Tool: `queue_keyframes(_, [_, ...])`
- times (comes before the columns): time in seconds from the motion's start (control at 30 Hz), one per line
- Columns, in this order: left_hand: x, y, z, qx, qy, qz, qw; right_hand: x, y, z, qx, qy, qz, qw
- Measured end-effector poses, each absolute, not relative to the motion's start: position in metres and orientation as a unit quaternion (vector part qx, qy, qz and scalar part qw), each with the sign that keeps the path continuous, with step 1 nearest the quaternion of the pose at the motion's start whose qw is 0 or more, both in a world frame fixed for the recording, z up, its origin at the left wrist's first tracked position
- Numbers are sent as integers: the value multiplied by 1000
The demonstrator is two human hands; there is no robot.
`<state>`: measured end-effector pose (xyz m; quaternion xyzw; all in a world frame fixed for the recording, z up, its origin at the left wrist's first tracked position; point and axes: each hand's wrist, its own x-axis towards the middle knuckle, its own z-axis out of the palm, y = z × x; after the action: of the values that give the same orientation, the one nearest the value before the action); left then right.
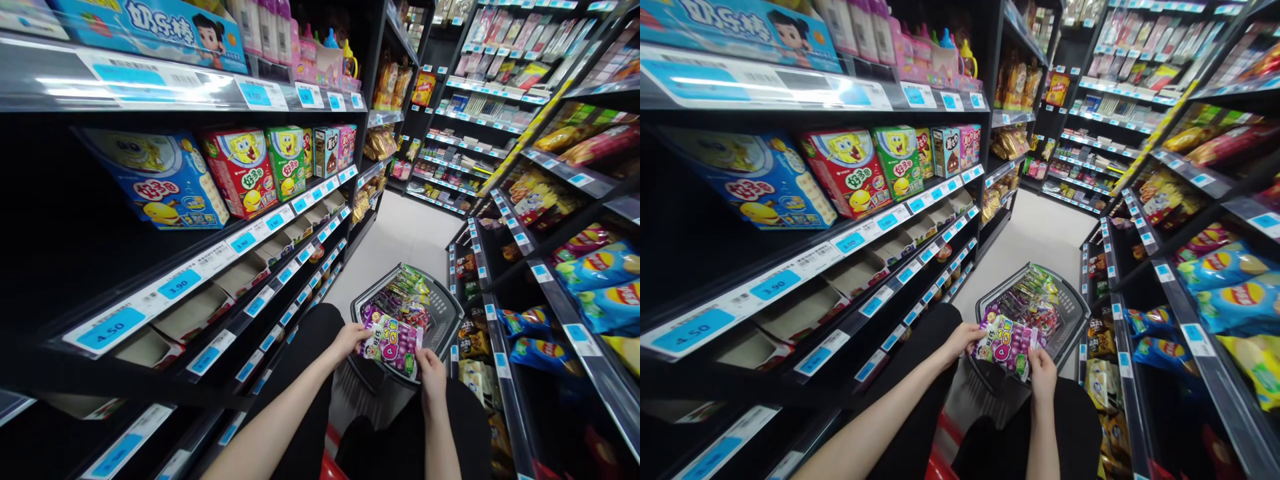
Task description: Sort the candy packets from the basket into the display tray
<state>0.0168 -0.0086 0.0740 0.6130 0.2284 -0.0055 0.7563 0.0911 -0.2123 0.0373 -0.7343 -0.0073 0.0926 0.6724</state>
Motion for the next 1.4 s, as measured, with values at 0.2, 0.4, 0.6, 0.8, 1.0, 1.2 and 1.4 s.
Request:
queue_keyframes(0.2, [17,-8,73,610,226,-7,760,90,-212,38,-705,1,109,700])
queue_keyframes(0.4, [17,-11,74,607,224,-8,762,88,-210,40,-685,15,109,720])
queue_keyframes(0.6, [17,-10,72,603,219,-2,767,87,-210,41,-677,21,110,728])
queue_keyframes(0.8, [17,-10,72,592,216,-2,776,85,-208,43,-678,15,107,727])
queue_keyframes(1.0, [19,-8,65,578,222,-8,785,83,-210,50,-690,-4,98,717])
queue_keyframes(1.2, [13,-21,67,537,210,-31,816,66,-193,66,-763,-123,-5,634])
queue_keyframes(1.4, [4,-43,74,378,125,-67,915,40,-155,67,-815,-373,-66,439])
